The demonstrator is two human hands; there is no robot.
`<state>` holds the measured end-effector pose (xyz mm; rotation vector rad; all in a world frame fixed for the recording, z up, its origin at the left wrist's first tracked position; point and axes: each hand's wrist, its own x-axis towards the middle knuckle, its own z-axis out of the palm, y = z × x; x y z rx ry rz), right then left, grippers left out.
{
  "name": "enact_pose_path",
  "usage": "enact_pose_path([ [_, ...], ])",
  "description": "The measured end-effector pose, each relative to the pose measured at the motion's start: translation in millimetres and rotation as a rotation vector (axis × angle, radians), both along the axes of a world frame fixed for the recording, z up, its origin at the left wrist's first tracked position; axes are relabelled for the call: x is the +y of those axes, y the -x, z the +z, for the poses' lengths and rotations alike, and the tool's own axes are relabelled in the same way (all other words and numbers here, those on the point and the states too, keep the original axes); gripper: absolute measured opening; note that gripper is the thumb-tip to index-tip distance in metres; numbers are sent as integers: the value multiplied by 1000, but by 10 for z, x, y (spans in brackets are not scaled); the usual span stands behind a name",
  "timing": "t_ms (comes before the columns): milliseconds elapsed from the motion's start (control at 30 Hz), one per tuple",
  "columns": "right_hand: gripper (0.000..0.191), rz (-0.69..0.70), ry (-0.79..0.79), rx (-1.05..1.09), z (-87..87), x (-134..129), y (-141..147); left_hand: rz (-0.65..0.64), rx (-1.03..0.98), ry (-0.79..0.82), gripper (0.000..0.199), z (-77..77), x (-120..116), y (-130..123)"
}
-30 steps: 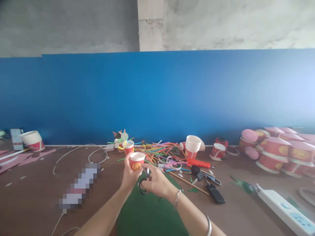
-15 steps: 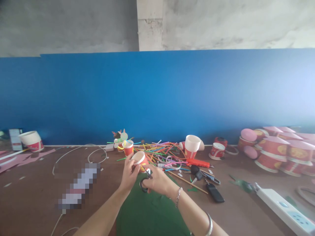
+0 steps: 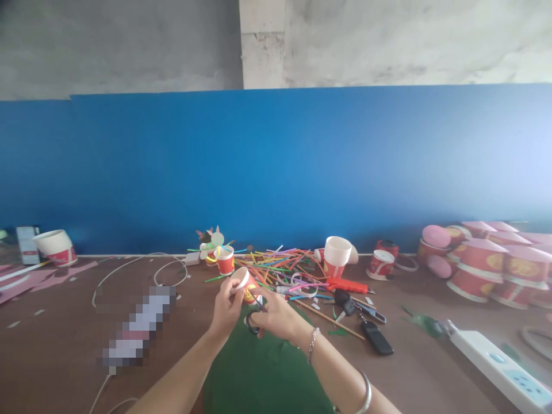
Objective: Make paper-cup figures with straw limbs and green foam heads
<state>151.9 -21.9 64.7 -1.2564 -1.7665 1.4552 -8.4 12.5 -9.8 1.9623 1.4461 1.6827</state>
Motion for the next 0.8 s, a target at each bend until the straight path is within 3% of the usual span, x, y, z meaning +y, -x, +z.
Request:
enact_pose_path([
  [267,59,25,173,196,23,9,-23,-18,-56,23,15,14,-6,19],
  [500,26,94,669,694,-63,141,-114,33,-40,8,16,0,13,39],
  [600,23,104,678,715,-81,146,-118,47,-22,19,17,11,9,34],
  [800,44,49,504,567,-38,87,-77,88,-27,10,17,37,-2,3],
])
